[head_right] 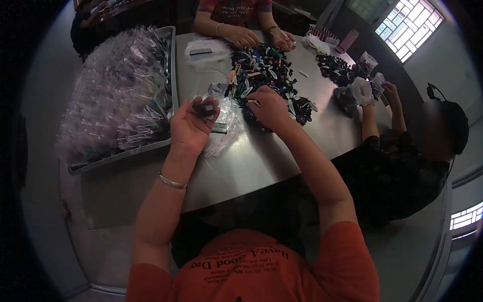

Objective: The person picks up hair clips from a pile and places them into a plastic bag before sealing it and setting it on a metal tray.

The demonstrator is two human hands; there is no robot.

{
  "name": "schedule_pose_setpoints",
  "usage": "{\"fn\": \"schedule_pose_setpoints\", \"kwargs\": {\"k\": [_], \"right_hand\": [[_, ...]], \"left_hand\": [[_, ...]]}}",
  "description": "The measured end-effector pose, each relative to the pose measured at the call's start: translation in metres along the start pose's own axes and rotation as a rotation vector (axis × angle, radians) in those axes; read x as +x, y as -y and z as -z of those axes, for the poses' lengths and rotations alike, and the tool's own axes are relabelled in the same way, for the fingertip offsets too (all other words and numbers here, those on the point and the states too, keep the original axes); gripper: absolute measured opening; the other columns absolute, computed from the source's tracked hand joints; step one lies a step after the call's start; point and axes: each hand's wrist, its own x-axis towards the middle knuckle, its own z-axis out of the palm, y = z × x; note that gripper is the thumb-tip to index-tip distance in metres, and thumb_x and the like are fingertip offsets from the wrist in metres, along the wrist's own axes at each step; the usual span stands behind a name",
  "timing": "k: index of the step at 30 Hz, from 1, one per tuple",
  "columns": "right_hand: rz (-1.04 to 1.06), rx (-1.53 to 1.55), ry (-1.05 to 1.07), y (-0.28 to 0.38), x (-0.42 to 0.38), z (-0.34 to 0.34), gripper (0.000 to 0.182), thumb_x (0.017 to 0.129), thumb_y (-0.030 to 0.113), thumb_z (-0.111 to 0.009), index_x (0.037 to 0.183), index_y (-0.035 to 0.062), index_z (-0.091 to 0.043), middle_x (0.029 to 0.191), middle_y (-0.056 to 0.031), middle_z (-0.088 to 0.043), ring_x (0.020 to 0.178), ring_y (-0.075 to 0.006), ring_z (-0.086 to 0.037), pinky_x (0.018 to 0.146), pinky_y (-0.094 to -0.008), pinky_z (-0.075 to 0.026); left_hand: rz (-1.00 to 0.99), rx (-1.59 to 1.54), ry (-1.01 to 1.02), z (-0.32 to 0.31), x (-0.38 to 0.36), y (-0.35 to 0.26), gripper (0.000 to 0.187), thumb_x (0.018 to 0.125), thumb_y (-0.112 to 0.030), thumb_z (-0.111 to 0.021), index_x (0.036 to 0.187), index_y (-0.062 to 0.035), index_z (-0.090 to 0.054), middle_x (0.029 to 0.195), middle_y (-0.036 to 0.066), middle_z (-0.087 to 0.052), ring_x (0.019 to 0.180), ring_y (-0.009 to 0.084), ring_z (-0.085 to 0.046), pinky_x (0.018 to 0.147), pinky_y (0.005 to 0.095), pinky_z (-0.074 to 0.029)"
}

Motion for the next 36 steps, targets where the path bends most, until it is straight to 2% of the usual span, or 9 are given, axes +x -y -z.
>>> {"fn": "schedule_pose_setpoints", "kwargs": {"k": [8, 15, 18, 22, 24, 28, 30, 32, 36], "right_hand": [[0.096, -0.203, 0.058, 0.005, 0.020, -0.026, 0.015, 0.074, 0.021, -0.063, 0.084, 0.0146, -0.071, 0.084, -0.0077, -0.057, 0.086, -0.0256, -0.059, 0.071, -0.0376, -0.050], [0.114, -0.179, 0.012, 0.012, 0.021, -0.016, 0.015, 0.071, 0.021, -0.066, 0.082, 0.0120, -0.070, 0.082, -0.0074, -0.059, 0.080, -0.0255, -0.061, 0.068, -0.0363, -0.051], [-0.249, 0.468, -0.162, 0.007, 0.016, -0.003, 0.018, 0.079, 0.016, -0.069, 0.090, 0.0022, -0.069, 0.078, -0.0055, -0.067, 0.068, -0.0115, -0.063, 0.061, -0.0244, -0.049], [-0.321, 0.824, -0.250, 0.051, 0.015, 0.045, 0.016, 0.083, 0.010, -0.065, 0.092, -0.0029, -0.066, 0.079, -0.0027, -0.064, 0.072, -0.0084, -0.059, 0.063, -0.0226, -0.047], [0.013, 0.668, -0.315, 0.061, 0.016, 0.054, 0.014, 0.081, 0.008, -0.066, 0.091, -0.0020, -0.067, 0.087, -0.0038, -0.062, 0.078, -0.0083, -0.058, 0.064, -0.0219, -0.047], [0.207, 0.340, -0.211, 0.078, 0.021, 0.057, 0.013, 0.077, 0.009, -0.070, 0.088, 0.0020, -0.069, 0.095, -0.0077, -0.062, 0.085, -0.0150, -0.061, 0.071, -0.0245, -0.048], [0.244, 0.262, -0.229, 0.078, 0.022, 0.053, 0.016, 0.076, 0.013, -0.072, 0.088, 0.0021, -0.069, 0.097, -0.0091, -0.062, 0.087, -0.0177, -0.062, 0.071, -0.0261, -0.049], [0.099, 0.435, -0.237, 0.084, 0.021, 0.056, 0.014, 0.077, 0.008, -0.070, 0.089, 0.0015, -0.070, 0.101, -0.0079, -0.061, 0.092, -0.0167, -0.060, 0.079, -0.0264, -0.048], [-0.152, 0.764, -0.066, 0.085, 0.012, 0.047, 0.048, 0.077, 0.008, -0.072, 0.120, -0.0015, -0.054, 0.100, -0.0062, -0.061, 0.086, -0.0075, -0.057, 0.069, -0.0215, -0.048]], "left_hand": [[0.014, 0.042, 0.014, 0.002, 0.000, -0.001, 0.029, 0.096, -0.025, -0.042, 0.091, -0.0015, -0.058, 0.100, 0.019, -0.062, 0.100, 0.0320, -0.058, 0.089, 0.0424, -0.048], [0.037, 0.047, -0.006, -0.001, -0.002, 0.001, 0.028, 0.096, -0.026, -0.043, 0.091, -0.0029, -0.059, 0.100, 0.017, -0.062, 0.098, 0.0307, -0.059, 0.088, 0.0417, -0.049], [0.026, 0.066, -0.039, -0.002, -0.003, 0.002, 0.028, 0.096, -0.026, -0.043, 0.092, -0.0040, -0.059, 0.100, 0.016, -0.062, 0.097, 0.0297, -0.059, 0.086, 0.0411, -0.049], [0.032, 0.092, -0.041, 0.002, -0.002, 0.006, 0.028, 0.096, -0.027, -0.042, 0.093, -0.0047, -0.058, 0.100, 0.015, -0.062, 0.095, 0.0290, -0.059, 0.085, 0.0413, -0.049], [0.035, 0.111, -0.029, 0.002, -0.003, 0.009, 0.028, 0.096, -0.027, -0.042, 0.093, -0.0048, -0.058, 0.100, 0.015, -0.062, 0.095, 0.0288, -0.060, 0.085, 0.0413, -0.049], [0.033, 0.108, -0.025, 0.001, -0.002, 0.012, 0.025, 0.096, -0.026, -0.042, 0.096, -0.0038, -0.054, 0.097, 0.017, -0.063, 0.091, 0.0304, -0.062, 0.083, 0.0434, -0.050], [0.028, 0.107, -0.020, 0.001, -0.003, 0.011, 0.025, 0.096, -0.025, -0.042, 0.096, -0.0039, -0.054, 0.098, 0.018, -0.063, 0.091, 0.0306, -0.062, 0.084, 0.0435, -0.050], [0.036, 0.071, -0.026, 0.000, -0.003, 0.012, 0.025, 0.096, -0.025, -0.041, 0.096, -0.0038, -0.054, 0.098, 0.018, -0.062, 0.092, 0.0312, -0.061, 0.085, 0.0439, -0.049], [0.043, 0.005, 0.026, 0.003, -0.002, 0.014, 0.026, 0.096, -0.025, -0.042, 0.096, -0.0035, -0.056, 0.102, 0.016, -0.061, 0.096, 0.0272, -0.059, 0.089, 0.0438, -0.047]]}}
